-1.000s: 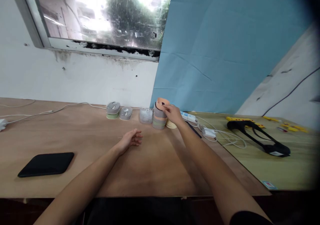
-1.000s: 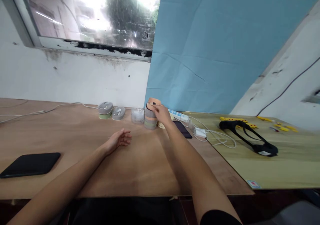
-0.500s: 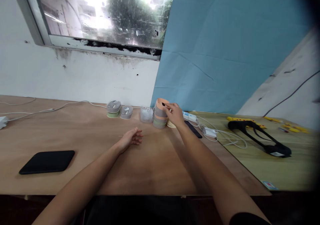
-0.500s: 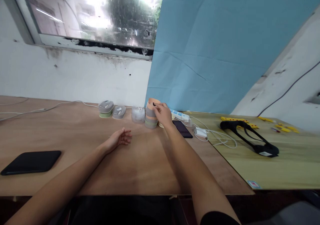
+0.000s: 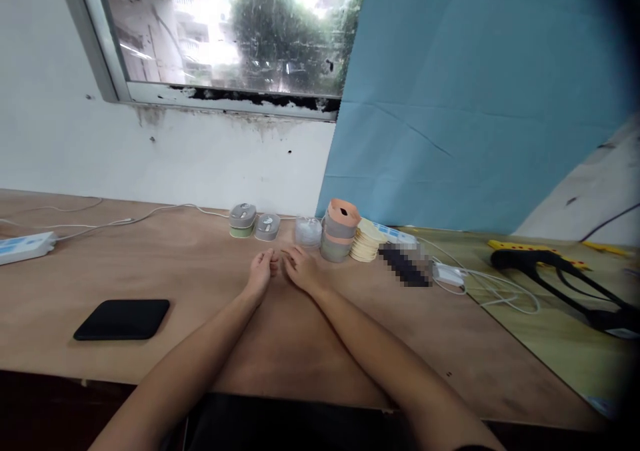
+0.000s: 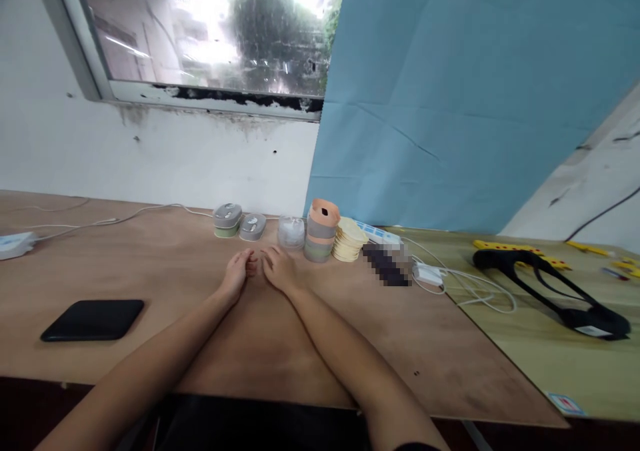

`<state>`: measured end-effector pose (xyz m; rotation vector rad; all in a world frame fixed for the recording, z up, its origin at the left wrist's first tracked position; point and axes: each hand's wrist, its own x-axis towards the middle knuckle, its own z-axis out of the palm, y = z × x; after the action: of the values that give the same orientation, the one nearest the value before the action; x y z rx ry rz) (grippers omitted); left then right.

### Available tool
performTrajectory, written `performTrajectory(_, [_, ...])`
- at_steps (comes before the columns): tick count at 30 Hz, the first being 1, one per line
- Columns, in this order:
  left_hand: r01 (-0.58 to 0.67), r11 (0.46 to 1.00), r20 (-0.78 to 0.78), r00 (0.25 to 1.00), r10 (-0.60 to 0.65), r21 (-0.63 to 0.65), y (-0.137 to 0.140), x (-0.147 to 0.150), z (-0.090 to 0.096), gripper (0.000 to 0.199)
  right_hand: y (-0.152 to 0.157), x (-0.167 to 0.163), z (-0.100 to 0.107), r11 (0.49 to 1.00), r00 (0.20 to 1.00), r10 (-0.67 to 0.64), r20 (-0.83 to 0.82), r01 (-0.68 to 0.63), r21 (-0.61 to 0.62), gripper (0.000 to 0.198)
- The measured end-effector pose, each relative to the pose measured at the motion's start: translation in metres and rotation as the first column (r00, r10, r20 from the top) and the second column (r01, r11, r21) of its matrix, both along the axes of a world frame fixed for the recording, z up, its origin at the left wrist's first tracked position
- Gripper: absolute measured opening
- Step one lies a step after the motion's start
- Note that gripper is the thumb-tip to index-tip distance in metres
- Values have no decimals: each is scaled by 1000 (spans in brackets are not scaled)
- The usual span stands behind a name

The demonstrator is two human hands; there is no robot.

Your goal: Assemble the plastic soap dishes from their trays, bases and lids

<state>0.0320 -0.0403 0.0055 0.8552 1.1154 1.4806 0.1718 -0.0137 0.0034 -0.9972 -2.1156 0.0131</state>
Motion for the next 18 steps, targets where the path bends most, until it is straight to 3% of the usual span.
performTrajectory(3, [-175,984,2,985,175,39,14,-4,-8,38,26,-33,-7,996,994,-61,86,65,-54,46])
performTrajectory(9, [-304,947,-75,947,312,100,29,-15,-26,33,68,-82,-6,987,963,-127,239,148,-68,60])
performTrajectory(13, [-348,930,-154,919,362,116,35,-23,-31,30,65,-90,-3,973,947,-189,260,216,-82,64])
performTrajectory(18, [-418,903,-288,856,428,99,43,-37,-33,36,35,-75,2,942,941,-329,78,333,-46,64])
